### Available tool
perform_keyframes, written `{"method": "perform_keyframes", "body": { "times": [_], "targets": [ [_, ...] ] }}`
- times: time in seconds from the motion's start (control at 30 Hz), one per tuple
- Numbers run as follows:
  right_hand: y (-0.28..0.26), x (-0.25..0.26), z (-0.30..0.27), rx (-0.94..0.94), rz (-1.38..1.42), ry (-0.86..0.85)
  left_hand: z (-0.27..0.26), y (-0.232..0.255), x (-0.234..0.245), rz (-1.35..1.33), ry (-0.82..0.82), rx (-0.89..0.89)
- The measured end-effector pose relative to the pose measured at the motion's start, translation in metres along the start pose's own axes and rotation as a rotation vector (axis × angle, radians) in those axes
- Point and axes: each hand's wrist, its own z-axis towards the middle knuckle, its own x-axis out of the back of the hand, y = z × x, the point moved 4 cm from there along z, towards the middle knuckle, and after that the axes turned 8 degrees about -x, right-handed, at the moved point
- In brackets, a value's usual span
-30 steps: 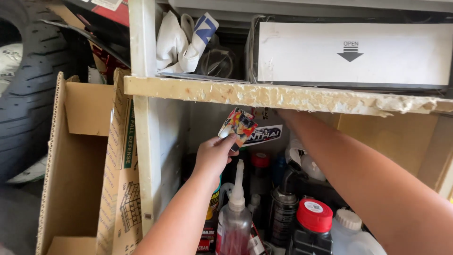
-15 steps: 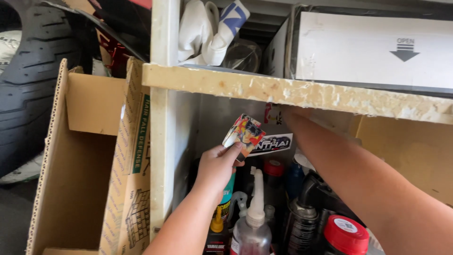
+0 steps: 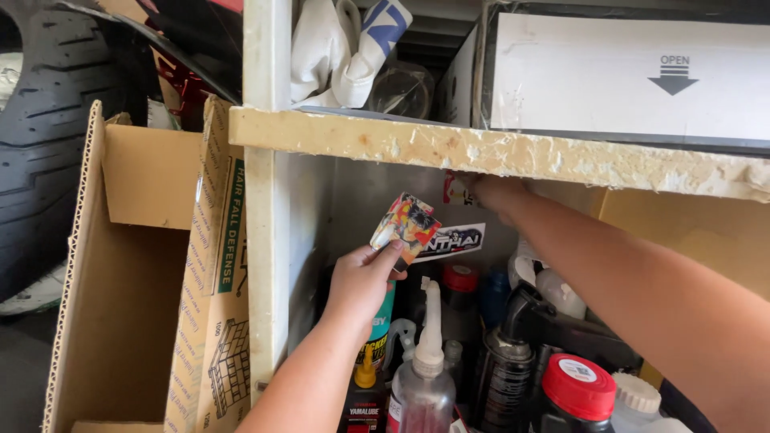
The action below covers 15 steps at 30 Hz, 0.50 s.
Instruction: Organize tools and parts in a garage storage cabinet.
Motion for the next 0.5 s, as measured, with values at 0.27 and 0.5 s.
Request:
{"method": "perform_keyframes", "body": {
  "times": [0.27, 0.5],
  "targets": [
    [0.028, 0.013, -0.014, 0.064, 0.168, -0.163, 0.000, 0.001, 0.010, -0.008, 0.098, -0.028],
    [0.033, 0.080, -0.163, 0.051, 0.724, -0.204, -0.059, 0.038, 0.015, 0.072, 0.210, -0.049]
  ]
}}
